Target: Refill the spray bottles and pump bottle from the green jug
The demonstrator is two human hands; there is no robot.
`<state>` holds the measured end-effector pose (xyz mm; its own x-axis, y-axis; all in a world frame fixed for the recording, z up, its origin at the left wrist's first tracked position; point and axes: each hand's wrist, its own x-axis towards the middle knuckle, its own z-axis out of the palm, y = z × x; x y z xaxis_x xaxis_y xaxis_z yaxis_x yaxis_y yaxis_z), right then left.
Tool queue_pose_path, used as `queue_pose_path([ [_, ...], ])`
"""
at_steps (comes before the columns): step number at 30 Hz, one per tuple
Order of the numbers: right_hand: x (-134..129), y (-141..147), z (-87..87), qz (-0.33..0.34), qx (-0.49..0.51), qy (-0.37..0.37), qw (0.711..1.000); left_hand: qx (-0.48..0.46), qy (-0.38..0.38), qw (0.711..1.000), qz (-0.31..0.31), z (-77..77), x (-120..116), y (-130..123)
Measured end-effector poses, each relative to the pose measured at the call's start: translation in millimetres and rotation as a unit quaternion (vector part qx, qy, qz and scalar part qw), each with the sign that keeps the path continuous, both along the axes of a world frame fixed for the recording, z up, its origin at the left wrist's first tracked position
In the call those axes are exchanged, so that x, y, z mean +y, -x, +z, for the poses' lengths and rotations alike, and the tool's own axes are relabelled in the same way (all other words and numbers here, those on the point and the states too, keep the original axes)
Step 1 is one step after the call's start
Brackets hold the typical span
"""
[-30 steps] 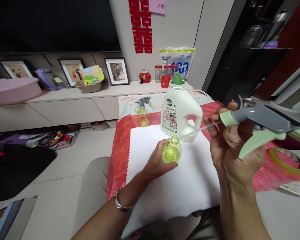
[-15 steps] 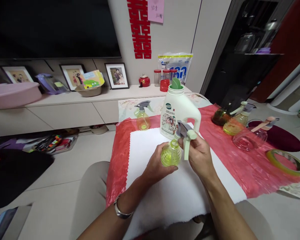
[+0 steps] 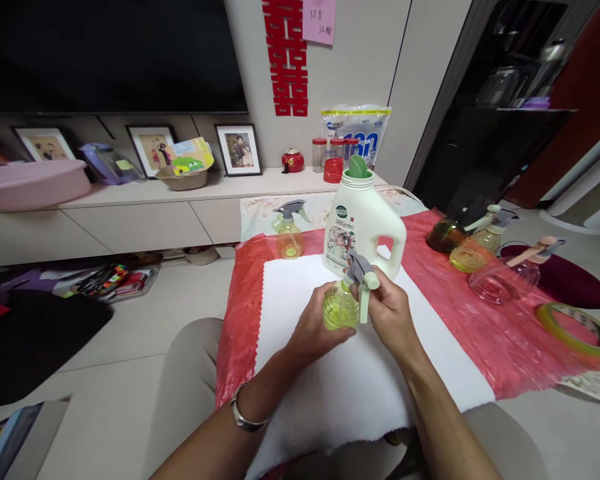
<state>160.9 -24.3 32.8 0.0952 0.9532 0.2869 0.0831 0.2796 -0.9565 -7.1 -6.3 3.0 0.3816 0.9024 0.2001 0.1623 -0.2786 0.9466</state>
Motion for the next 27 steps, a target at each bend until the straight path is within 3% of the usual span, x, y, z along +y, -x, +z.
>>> queue_pose_path([
  [15, -11, 10, 21.9, -0.034, -0.119, -0.042, 0.991, 0.022, -0.033, 0.999, -0.021, -2.8, -1, 2],
  [27, -9, 10, 13.7, -0.066, -0.196, -0.122, 0.971, 0.083, 0.037, 0.996, -0.019, 13.2, -8, 1],
])
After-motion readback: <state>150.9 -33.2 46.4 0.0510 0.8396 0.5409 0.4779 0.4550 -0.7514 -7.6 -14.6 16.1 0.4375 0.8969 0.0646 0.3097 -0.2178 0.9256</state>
